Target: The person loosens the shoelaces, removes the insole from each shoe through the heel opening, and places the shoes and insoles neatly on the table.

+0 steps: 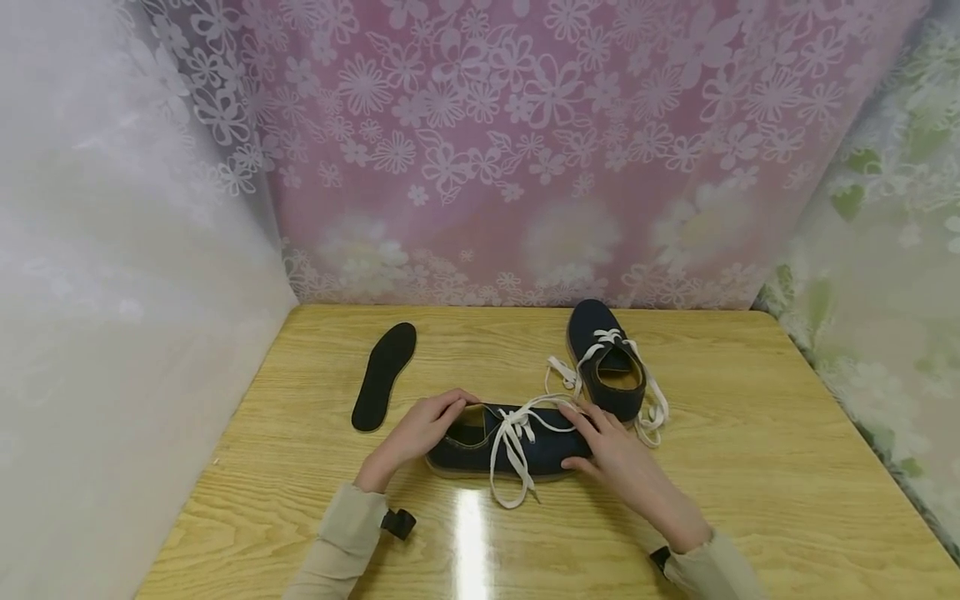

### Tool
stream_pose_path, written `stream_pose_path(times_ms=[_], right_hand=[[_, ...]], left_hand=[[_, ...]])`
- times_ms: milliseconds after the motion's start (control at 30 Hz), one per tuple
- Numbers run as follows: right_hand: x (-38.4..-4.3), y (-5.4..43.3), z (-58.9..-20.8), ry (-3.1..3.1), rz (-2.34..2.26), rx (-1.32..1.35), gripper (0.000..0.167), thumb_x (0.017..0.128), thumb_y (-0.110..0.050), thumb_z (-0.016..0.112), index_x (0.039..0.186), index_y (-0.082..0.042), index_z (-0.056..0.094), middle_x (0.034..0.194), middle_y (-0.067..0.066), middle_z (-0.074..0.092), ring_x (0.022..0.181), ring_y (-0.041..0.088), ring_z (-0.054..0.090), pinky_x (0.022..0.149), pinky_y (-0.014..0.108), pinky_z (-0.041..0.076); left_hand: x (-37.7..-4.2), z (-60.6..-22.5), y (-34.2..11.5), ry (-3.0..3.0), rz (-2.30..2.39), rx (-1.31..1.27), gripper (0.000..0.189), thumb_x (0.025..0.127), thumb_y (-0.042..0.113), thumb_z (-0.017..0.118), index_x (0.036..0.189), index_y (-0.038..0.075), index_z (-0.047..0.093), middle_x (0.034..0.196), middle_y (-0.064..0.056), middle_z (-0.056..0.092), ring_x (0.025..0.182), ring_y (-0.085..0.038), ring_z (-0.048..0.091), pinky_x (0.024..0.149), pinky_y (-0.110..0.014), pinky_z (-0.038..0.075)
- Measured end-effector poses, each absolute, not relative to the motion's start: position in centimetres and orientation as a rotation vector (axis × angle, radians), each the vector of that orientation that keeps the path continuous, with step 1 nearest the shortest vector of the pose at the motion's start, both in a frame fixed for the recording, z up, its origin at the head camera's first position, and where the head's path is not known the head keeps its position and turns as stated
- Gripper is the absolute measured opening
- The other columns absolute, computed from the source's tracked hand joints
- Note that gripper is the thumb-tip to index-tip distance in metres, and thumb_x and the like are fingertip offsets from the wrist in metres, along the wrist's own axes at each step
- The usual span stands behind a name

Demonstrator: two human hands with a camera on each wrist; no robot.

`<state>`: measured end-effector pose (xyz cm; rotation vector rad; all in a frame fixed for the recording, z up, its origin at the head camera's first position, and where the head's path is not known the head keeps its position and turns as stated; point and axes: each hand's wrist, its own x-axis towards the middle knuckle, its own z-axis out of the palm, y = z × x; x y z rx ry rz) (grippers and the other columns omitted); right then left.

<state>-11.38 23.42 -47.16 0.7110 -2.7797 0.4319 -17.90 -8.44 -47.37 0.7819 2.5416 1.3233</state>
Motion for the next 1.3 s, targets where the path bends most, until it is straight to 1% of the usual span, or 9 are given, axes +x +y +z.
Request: stream_pose_path(times_ms=[67, 200, 300, 567, 900, 1133, 1167, 1233, 1300], right_hand=[[-11.4, 23.2, -47.1, -2.686, 0.443, 0.736, 0.071, 0.078, -0.027, 0.089, 0.139, -0.008, 0.058, 0.139, 0.021, 0.053, 0.113, 0.043, 0.061, 0.079, 0.051, 0.056], [-11.2, 22.3, -46.7, -2.468, 0.482, 0.853, 0.045, 0.070, -0.016, 0.093, 0.110, -0.011, 0.072, 0.110, 0.006, 0.065, 0.093, 0.021, 0.067, 0.070, 0.035, 0.057], [-11.1, 21.3, -46.6, -2.435, 0.494, 0.942, 0.036, 0.071, -0.015, 0.092, 0.102, -0.011, 0.075, 0.100, 0.000, 0.068, 0.086, 0.014, 0.068, 0.068, 0.030, 0.057], [-11.2, 20.3, -46.9, -2.661, 0.402, 0.809, 0.059, 0.085, -0.041, 0.081, 0.130, -0.006, 0.065, 0.127, 0.012, 0.063, 0.114, 0.031, 0.062, 0.092, 0.045, 0.055], [-12.5, 19.2, -47.2, -2.816, 0.416, 0.769, 0.079, 0.090, -0.054, 0.070, 0.144, 0.001, 0.051, 0.143, 0.020, 0.053, 0.132, 0.040, 0.051, 0.106, 0.052, 0.045], [-13.3, 18.1, -48.0, -2.897, 0.386, 0.749, 0.080, 0.096, -0.056, 0.060, 0.150, 0.002, 0.043, 0.150, 0.024, 0.046, 0.142, 0.042, 0.040, 0.114, 0.059, 0.034], [-13.3, 18.0, -48.1, -2.896, 0.384, 0.749, 0.080, 0.096, -0.055, 0.060, 0.149, 0.002, 0.044, 0.150, 0.024, 0.046, 0.142, 0.042, 0.040, 0.113, 0.060, 0.034], [-13.5, 17.7, -48.1, -2.892, 0.400, 0.751, 0.078, 0.096, -0.054, 0.061, 0.149, 0.001, 0.044, 0.150, 0.024, 0.045, 0.142, 0.042, 0.039, 0.113, 0.062, 0.034], [-13.6, 17.6, -48.1, -2.891, 0.419, 0.751, 0.078, 0.097, -0.053, 0.062, 0.149, 0.001, 0.043, 0.150, 0.025, 0.045, 0.142, 0.043, 0.039, 0.112, 0.064, 0.033]], left_hand=[[-17.9, -47.4, -8.5, 2.546, 1.313, 0.792, 0.032, 0.111, 0.021, 0.042, 0.131, 0.014, 0.066, 0.133, -0.008, 0.066, 0.119, -0.026, 0.063, 0.098, -0.047, 0.050], [-18.0, -47.4, -8.6, 2.541, 1.310, 0.790, 0.032, 0.111, 0.021, 0.042, 0.131, 0.014, 0.066, 0.133, -0.008, 0.065, 0.119, -0.026, 0.063, 0.098, -0.047, 0.050], [-18.1, -47.3, -8.7, 2.536, 1.315, 0.787, 0.031, 0.111, 0.021, 0.042, 0.131, 0.014, 0.065, 0.135, -0.008, 0.065, 0.123, -0.027, 0.061, 0.101, -0.048, 0.049], [-18.3, -47.3, -8.7, 2.545, 1.293, 0.864, 0.031, 0.111, 0.019, 0.042, 0.130, 0.012, 0.065, 0.133, -0.009, 0.065, 0.125, -0.029, 0.061, 0.102, -0.048, 0.049], [-18.3, -47.2, -9.1, 2.575, 1.281, 0.814, 0.031, 0.111, 0.017, 0.042, 0.131, 0.014, 0.066, 0.134, -0.008, 0.065, 0.120, -0.027, 0.063, 0.098, -0.048, 0.050], [-18.6, -47.4, -9.2, 2.590, 1.299, 0.840, 0.031, 0.111, 0.017, 0.042, 0.129, 0.012, 0.067, 0.131, -0.009, 0.067, 0.118, -0.028, 0.064, 0.098, -0.048, 0.051], [-18.6, -47.5, -9.2, 2.597, 1.294, 0.838, 0.031, 0.111, 0.017, 0.042, 0.128, 0.012, 0.067, 0.130, -0.008, 0.068, 0.116, -0.026, 0.065, 0.097, -0.047, 0.051], [-18.7, -47.4, -9.2, 2.602, 1.289, 0.816, 0.031, 0.111, 0.018, 0.042, 0.129, 0.013, 0.067, 0.122, -0.008, 0.070, 0.097, -0.022, 0.066, 0.092, -0.043, 0.051], [-18.6, -47.2, -9.2, 2.612, 1.278, 0.796, 0.031, 0.111, 0.018, 0.042, 0.129, 0.014, 0.067, 0.114, -0.009, 0.071, 0.077, -0.016, 0.057, 0.086, -0.039, 0.049]])
